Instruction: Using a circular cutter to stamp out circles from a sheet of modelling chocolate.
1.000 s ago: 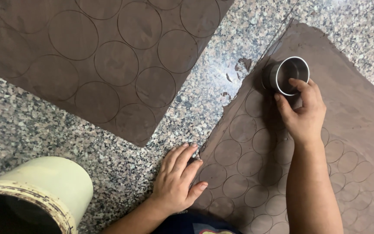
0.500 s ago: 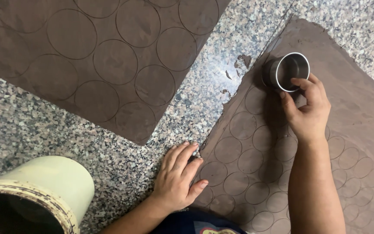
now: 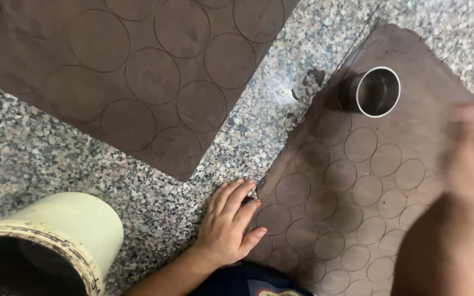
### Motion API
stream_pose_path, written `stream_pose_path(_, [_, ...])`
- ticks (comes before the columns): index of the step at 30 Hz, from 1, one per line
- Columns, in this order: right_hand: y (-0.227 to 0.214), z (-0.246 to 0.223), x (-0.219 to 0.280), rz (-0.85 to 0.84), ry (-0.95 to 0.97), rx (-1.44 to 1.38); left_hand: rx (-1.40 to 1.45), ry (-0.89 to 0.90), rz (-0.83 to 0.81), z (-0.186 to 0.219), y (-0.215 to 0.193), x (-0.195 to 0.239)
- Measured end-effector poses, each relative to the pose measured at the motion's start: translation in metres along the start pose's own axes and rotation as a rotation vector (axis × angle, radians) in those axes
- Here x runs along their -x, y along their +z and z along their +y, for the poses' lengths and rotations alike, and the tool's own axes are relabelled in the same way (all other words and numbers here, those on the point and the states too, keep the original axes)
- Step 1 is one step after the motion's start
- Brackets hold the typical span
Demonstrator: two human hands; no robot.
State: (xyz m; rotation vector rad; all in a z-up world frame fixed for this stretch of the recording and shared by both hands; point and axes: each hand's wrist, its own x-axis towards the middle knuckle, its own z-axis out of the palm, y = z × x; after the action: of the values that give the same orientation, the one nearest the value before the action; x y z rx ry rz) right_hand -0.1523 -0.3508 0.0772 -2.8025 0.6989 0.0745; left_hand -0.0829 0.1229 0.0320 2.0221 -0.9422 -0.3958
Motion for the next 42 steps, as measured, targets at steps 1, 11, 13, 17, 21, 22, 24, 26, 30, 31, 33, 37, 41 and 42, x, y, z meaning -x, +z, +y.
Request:
stream_pose_path(1, [0.014, 0.03, -0.007, -0.003, 0.007, -0.004, -0.001, 0.0, -0.008, 0.001, -0.001, 0.001])
stream_pose_path(11, [0.069, -0.147, -0.097, 0.049, -0.28, 0.191, -0.014, 0.011, 0.037, 0.0, -0.001, -0.005])
stream_pose_path(13, [0.054, -0.152, -0.08, 0.016, -0.235, 0.141, 0.02, 0.003, -0.001, 0.008, -0.005, 0.003])
stream_pose_path(17, [0.033, -0.148, -0.069, -0.013, -0.192, 0.083, 0.0, 0.006, 0.031, 0.001, -0.003, -0.006])
stream_pose_path(21, [0.024, -0.151, -0.051, 0.004, -0.136, 0.131, -0.021, 0.017, 0.035, 0.001, -0.001, -0.003])
stream_pose_path(22, [0.024, -0.149, -0.05, 0.009, -0.13, 0.135, -0.018, 0.025, 0.033, 0.002, -0.001, -0.003])
stream_pose_path(24, [0.025, -0.146, -0.049, 0.076, -0.147, 0.149, -0.011, 0.01, 0.03, 0.002, -0.001, -0.002])
stream_pose_path(26, [0.024, -0.142, -0.047, 0.094, -0.159, 0.145, -0.009, 0.008, 0.032, 0.002, 0.0, -0.001])
stream_pose_path(30, [0.005, -0.142, -0.045, 0.175, -0.222, 0.124, -0.022, -0.014, 0.027, 0.0, 0.003, 0.001])
stream_pose_path(31, [-0.005, -0.138, -0.048, 0.166, -0.228, 0.123, -0.02, -0.024, 0.029, 0.0, 0.002, -0.001])
stream_pose_path(33, [-0.026, -0.125, -0.04, 0.195, -0.267, -0.018, 0.004, 0.008, 0.029, 0.001, -0.001, 0.0])
stream_pose_path(37, [-0.042, -0.132, -0.031, 0.165, -0.198, -0.176, 0.009, 0.016, 0.046, 0.002, 0.0, -0.004])
stream_pose_path(41, [-0.016, -0.112, -0.018, 0.119, -0.101, 0.017, -0.009, 0.005, 0.045, 0.001, 0.001, -0.003])
stream_pose_path(42, [-0.01, -0.109, -0.014, 0.103, -0.078, 0.096, -0.015, 0.008, 0.042, 0.001, 0.001, -0.002])
